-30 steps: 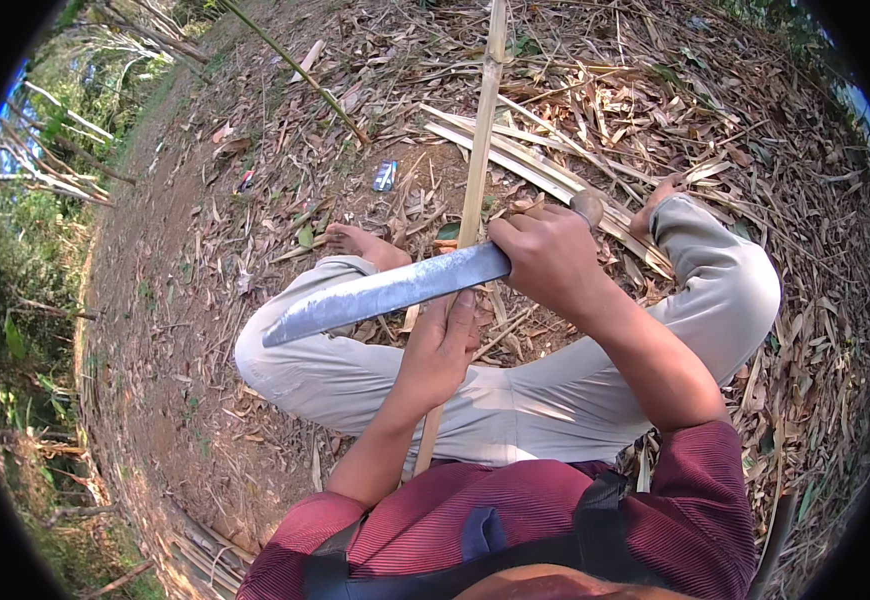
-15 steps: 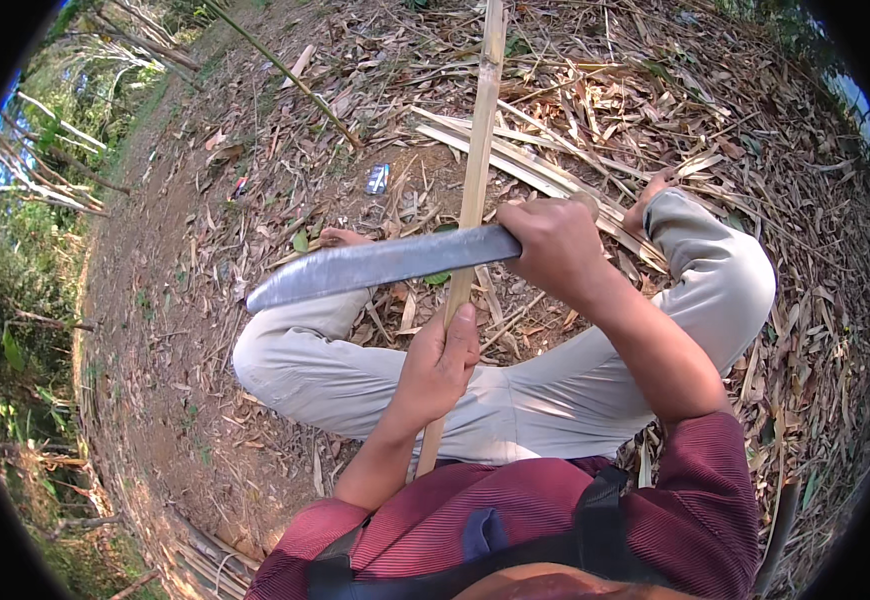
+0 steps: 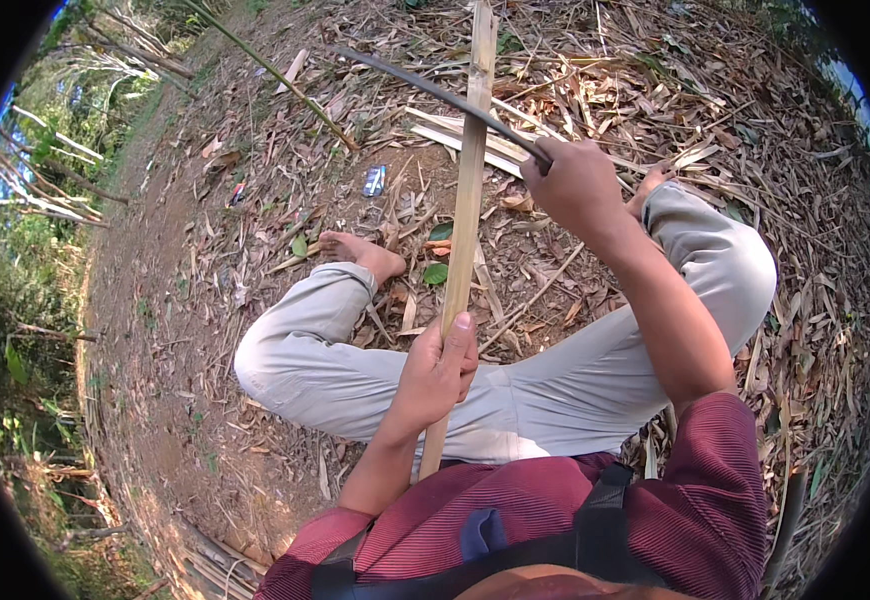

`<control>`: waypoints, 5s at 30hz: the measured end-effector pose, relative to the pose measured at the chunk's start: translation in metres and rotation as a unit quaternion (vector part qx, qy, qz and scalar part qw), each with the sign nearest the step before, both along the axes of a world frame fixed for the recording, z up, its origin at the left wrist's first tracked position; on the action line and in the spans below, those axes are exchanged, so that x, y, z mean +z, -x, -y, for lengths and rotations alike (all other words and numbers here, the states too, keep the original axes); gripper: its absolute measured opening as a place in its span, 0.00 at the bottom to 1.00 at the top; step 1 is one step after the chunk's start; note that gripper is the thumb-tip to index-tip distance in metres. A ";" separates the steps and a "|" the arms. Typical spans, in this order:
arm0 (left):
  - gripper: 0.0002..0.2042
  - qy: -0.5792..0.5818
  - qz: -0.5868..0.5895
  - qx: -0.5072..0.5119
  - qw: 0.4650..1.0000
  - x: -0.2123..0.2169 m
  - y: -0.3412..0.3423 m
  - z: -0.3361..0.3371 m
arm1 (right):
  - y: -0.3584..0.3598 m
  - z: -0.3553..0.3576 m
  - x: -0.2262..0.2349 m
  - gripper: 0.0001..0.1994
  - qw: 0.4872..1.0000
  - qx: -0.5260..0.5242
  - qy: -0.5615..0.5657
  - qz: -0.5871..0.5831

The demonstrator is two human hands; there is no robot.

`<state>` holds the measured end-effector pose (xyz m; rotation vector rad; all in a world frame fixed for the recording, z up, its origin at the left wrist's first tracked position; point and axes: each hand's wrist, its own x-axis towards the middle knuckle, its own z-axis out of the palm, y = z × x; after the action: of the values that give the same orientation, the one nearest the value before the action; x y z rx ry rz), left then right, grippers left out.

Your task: The person shaves and thins a strip of bamboo using a machete while sitting on the ground.

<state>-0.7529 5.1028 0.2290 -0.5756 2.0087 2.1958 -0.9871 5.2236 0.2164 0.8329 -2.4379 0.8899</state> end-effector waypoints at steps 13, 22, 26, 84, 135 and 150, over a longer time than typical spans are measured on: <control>0.18 -0.112 0.053 -0.027 0.992 -0.001 -0.005 0.010 | -0.022 0.001 0.002 0.06 0.998 0.037 -0.059 0.011; 0.22 0.061 0.017 0.019 0.998 -0.001 0.000 0.001 | -0.039 0.012 -0.018 0.12 0.980 0.177 -0.031 -0.082; 0.21 -0.001 0.041 0.005 0.999 0.001 -0.002 0.007 | -0.010 0.012 -0.030 0.09 0.988 0.122 -0.049 -0.079; 0.13 -0.070 -0.101 -0.028 0.992 0.039 0.045 -0.004 | 0.002 -0.010 0.015 0.09 0.991 0.016 0.125 -0.038; 0.18 -0.116 -0.146 -0.075 0.980 0.052 0.075 0.038 | -0.033 -0.008 0.024 0.10 0.989 0.119 0.073 -0.044; 0.19 -0.279 -0.080 -0.079 0.954 0.009 0.124 0.013 | -0.011 -0.040 0.031 0.11 0.991 0.044 -0.097 -0.078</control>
<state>-0.8770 5.0895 0.2384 -0.1628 1.3175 2.6018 -0.9760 5.2633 0.2475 1.0447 -2.3913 0.5970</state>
